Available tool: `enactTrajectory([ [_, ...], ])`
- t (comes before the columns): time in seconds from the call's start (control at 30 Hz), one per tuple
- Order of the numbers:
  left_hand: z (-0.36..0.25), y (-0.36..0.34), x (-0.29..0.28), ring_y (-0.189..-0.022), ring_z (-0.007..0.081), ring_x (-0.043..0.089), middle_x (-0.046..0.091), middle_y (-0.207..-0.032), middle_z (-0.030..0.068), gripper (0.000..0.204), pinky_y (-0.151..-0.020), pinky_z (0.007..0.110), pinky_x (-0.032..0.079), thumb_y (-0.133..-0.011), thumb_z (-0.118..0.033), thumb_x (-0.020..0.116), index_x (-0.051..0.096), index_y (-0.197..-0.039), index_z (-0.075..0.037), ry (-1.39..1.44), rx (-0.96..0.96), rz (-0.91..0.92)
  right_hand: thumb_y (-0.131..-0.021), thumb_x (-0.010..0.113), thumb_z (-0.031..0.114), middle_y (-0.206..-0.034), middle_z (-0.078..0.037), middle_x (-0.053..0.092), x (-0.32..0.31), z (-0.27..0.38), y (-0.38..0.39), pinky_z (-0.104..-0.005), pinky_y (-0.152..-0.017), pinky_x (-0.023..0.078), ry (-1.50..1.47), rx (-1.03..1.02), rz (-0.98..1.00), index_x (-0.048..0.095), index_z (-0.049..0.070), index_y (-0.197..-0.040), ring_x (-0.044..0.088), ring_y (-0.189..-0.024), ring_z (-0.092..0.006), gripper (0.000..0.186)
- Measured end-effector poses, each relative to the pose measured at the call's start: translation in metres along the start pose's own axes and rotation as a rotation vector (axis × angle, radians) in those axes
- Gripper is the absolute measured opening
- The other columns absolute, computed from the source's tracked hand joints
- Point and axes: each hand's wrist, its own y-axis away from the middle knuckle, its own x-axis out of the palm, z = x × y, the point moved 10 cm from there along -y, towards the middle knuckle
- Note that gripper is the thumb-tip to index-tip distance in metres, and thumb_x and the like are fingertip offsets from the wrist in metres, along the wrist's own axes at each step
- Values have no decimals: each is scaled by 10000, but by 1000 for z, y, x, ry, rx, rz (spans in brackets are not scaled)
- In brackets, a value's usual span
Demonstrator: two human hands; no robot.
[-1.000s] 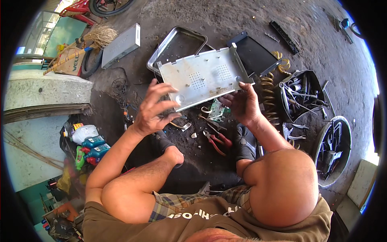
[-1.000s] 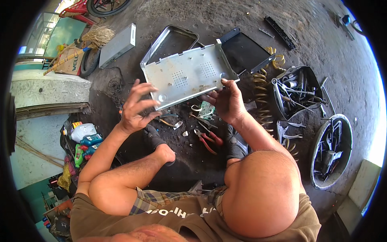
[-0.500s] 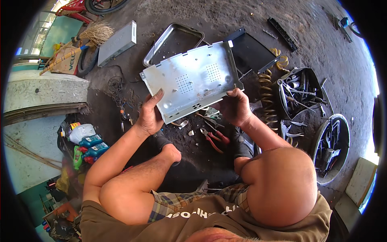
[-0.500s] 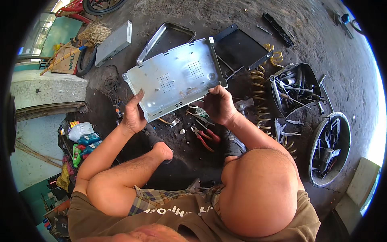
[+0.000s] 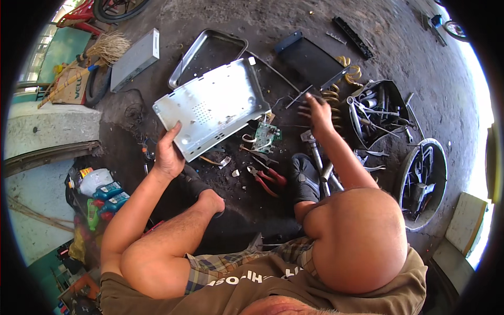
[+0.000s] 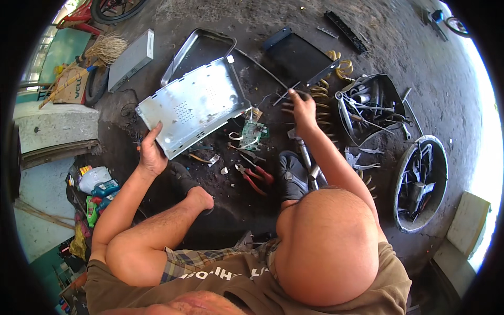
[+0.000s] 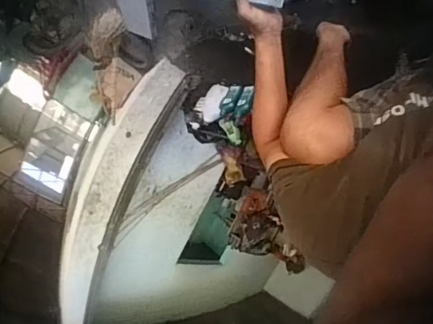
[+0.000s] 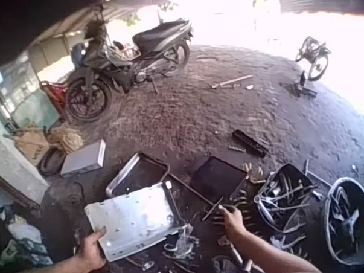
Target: The person sits on the floor and uses a screwdriver to remove screws from a circuit board inside a black plastic housing. They remove the board, inspect it, and then reassemble the device by placing the board back and closing the metal casing.
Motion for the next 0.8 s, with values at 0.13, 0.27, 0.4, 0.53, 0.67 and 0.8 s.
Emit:
enactTrajectory([
  [0.13,-3,8,-21,-1322,254,608,654,-1418,66,551,-1149,433,454,-1053,-363,664,544,-1519,-92,12,-4,-51,-993,778,278,-1152,-169,731,-48,40,-24,-407,-802,615,176,-144,-441,640,-49,-1280,729,-986,-259,457],
  [0.27,10,-11,-2,-1326,250,608,649,-1437,65,575,-1151,430,453,-1064,-407,646,538,-1533,-92,16,-57,23,-897,855,507,-1237,-211,709,-114,38,-78,-472,-947,554,220,14,-435,619,-65,-1336,699,-1092,-305,758],
  [0.4,-7,15,-39,-1319,245,616,656,-1423,67,570,-1134,430,466,-1070,-450,630,555,-1513,-98,-25,-16,-73,-839,898,518,-1283,-221,681,-25,37,-72,-547,-907,559,101,268,-227,687,-60,-1264,694,-1095,-337,749],
  [0.53,8,-7,-18,-1315,236,618,657,-1420,65,578,-1133,428,466,-1073,-488,616,561,-1507,-111,-4,-66,41,-871,858,348,-1191,-176,696,-71,38,-98,-522,-733,613,100,252,-144,682,-3,-1177,743,-924,-318,498],
  [0.67,5,1,-8,-1299,226,634,671,-1401,67,575,-1124,419,476,-1079,-489,612,570,-1497,-96,46,-78,101,-945,755,231,-970,-126,745,-56,31,-55,-466,-702,648,-78,220,-87,693,26,-1092,765,-814,-301,260],
  [0.8,-10,12,-4,-1299,221,639,670,-1405,73,593,-1114,419,487,-1084,-507,602,570,-1496,-82,37,-29,155,-981,712,126,-1059,-122,741,-20,82,9,-440,-670,652,-128,-43,55,638,62,-1199,779,-860,-295,239],
])
